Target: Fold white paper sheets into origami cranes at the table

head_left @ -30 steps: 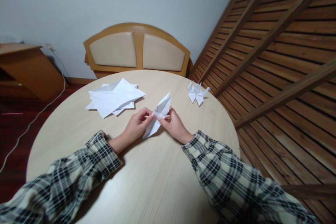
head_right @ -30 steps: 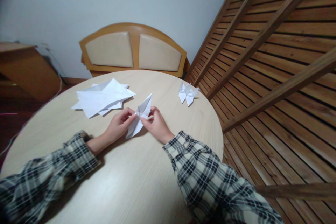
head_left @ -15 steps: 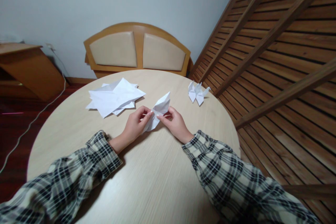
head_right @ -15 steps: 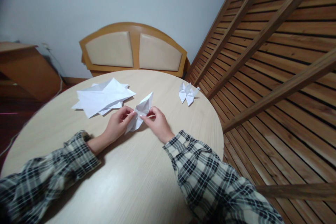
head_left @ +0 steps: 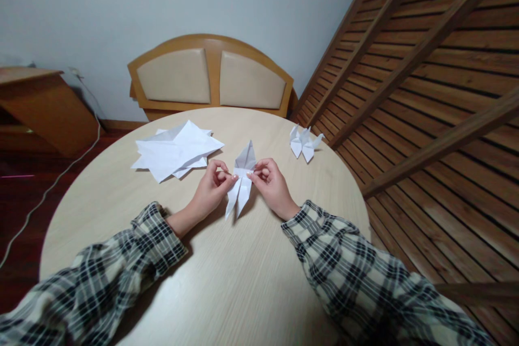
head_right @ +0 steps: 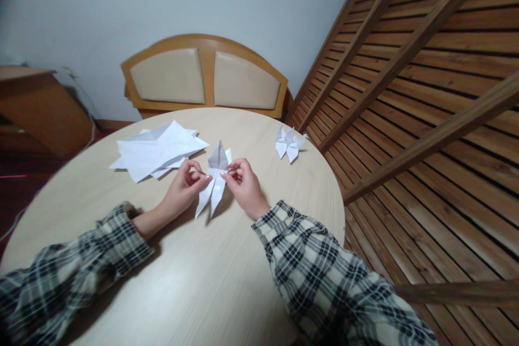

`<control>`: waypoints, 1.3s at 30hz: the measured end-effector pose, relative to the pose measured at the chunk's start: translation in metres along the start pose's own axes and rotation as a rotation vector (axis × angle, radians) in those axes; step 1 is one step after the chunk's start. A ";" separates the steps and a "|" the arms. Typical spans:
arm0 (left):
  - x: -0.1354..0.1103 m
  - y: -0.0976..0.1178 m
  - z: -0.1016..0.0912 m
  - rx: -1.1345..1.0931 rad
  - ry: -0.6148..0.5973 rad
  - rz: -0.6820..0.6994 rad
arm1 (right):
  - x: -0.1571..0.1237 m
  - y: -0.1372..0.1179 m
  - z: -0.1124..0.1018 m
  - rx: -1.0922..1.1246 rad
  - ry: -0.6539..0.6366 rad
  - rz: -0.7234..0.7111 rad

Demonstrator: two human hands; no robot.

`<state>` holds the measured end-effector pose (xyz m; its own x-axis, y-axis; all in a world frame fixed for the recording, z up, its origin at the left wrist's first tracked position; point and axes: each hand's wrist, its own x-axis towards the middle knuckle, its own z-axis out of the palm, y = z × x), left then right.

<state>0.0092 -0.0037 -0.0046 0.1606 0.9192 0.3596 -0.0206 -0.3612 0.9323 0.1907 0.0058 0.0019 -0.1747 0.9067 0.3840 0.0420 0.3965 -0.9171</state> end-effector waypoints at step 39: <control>-0.004 0.002 -0.004 0.400 0.058 0.146 | -0.001 0.006 0.001 -0.192 -0.028 -0.006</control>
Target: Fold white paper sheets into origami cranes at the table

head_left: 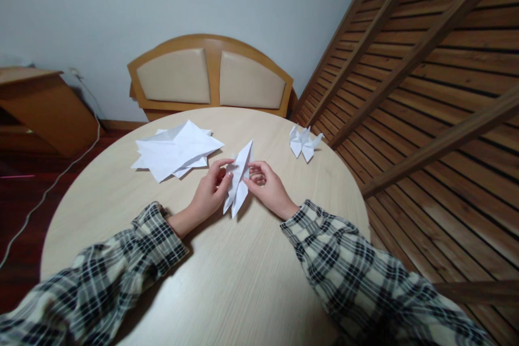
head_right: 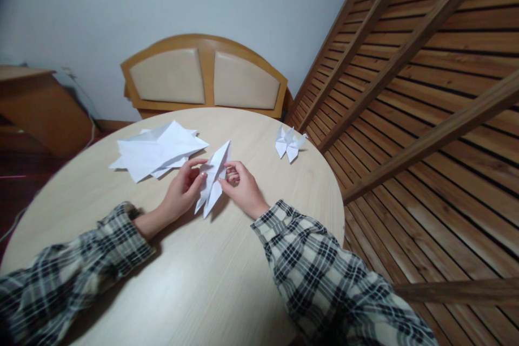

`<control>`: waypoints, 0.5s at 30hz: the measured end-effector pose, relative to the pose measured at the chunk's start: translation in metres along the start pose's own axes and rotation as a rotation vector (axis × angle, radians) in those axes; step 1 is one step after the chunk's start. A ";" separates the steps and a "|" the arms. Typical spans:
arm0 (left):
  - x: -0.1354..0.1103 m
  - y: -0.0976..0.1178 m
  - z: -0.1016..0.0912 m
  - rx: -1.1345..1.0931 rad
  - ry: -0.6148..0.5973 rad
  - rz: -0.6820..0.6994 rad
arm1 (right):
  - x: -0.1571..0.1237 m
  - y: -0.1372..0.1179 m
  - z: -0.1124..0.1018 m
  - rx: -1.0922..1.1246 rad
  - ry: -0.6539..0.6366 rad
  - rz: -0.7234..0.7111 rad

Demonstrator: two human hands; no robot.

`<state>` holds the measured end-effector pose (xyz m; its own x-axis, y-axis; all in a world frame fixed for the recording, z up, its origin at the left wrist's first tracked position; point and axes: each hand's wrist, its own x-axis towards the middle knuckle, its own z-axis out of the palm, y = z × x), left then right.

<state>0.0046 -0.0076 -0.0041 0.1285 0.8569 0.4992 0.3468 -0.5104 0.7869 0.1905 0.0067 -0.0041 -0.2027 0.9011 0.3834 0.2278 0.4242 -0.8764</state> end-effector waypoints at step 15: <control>-0.001 0.003 0.000 0.086 0.002 0.144 | 0.002 0.007 -0.001 0.283 -0.014 0.214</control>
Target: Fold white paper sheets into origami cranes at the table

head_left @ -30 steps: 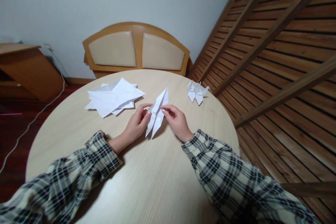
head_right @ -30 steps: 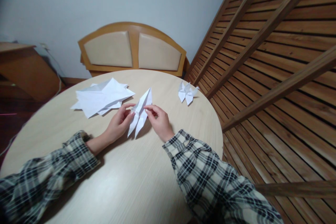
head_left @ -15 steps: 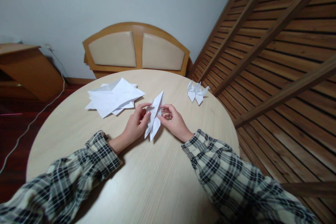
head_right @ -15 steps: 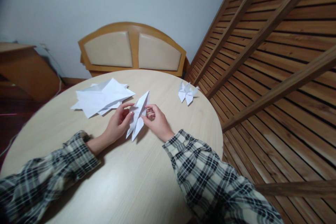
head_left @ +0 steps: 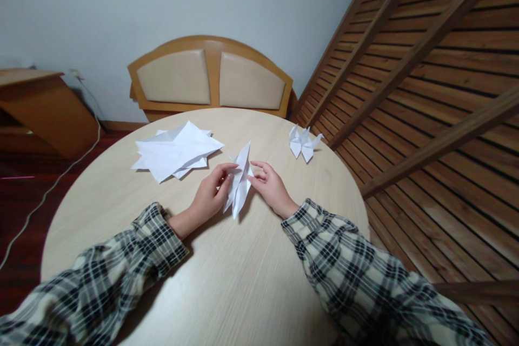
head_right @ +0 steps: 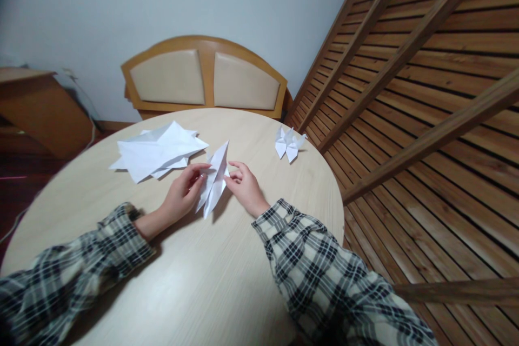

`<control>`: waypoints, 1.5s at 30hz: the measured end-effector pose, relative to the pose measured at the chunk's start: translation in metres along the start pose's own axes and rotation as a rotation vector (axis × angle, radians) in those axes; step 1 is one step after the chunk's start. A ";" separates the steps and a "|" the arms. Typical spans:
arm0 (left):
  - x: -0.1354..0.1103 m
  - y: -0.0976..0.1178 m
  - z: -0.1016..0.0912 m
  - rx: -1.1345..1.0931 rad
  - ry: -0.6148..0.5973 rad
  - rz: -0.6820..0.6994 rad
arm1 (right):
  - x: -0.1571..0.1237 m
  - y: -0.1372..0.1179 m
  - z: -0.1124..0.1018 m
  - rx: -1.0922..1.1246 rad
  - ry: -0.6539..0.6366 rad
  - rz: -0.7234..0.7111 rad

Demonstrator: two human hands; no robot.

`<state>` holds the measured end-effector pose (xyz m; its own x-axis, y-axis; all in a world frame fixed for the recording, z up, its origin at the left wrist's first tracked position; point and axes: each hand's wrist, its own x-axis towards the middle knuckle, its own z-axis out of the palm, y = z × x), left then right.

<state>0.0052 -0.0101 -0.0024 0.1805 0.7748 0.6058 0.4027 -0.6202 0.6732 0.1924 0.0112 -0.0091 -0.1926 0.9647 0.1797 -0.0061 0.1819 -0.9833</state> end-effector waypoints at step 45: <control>0.001 0.002 0.011 -0.329 -0.230 -0.273 | -0.010 -0.016 0.004 -0.653 0.064 -0.561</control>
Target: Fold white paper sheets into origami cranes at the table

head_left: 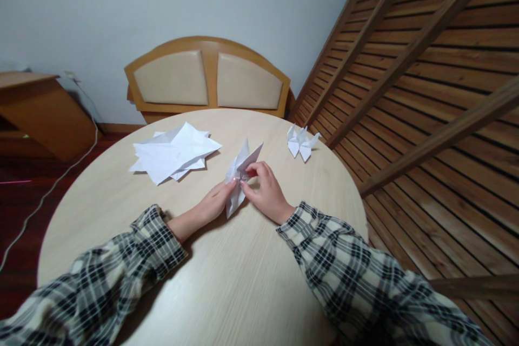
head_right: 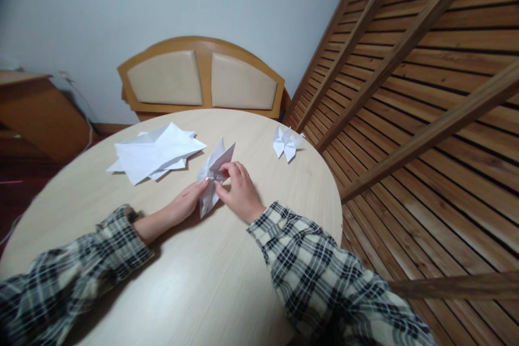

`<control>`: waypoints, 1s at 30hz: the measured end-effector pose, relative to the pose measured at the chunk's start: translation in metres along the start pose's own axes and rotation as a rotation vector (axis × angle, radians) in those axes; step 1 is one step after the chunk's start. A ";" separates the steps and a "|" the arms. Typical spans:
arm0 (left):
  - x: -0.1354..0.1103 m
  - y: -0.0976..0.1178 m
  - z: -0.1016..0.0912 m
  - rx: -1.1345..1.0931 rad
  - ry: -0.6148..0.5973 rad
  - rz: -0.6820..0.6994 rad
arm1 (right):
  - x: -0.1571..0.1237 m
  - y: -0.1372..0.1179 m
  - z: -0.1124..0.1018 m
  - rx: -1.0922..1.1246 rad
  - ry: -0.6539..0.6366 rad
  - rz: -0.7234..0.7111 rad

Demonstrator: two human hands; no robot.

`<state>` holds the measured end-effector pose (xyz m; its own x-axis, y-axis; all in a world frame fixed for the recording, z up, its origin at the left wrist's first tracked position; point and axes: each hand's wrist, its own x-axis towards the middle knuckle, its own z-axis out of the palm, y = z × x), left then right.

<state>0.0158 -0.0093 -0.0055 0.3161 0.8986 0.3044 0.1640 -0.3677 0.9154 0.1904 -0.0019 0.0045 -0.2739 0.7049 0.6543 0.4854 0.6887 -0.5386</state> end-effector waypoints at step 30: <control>0.005 -0.011 -0.010 0.024 0.282 0.041 | 0.000 0.002 0.000 0.159 -0.053 0.068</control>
<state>0.0062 0.0016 -0.0114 0.0515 0.9128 0.4051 0.1799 -0.4075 0.8953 0.1911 -0.0006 0.0032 -0.2898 0.7560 0.5870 0.3685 0.6541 -0.6606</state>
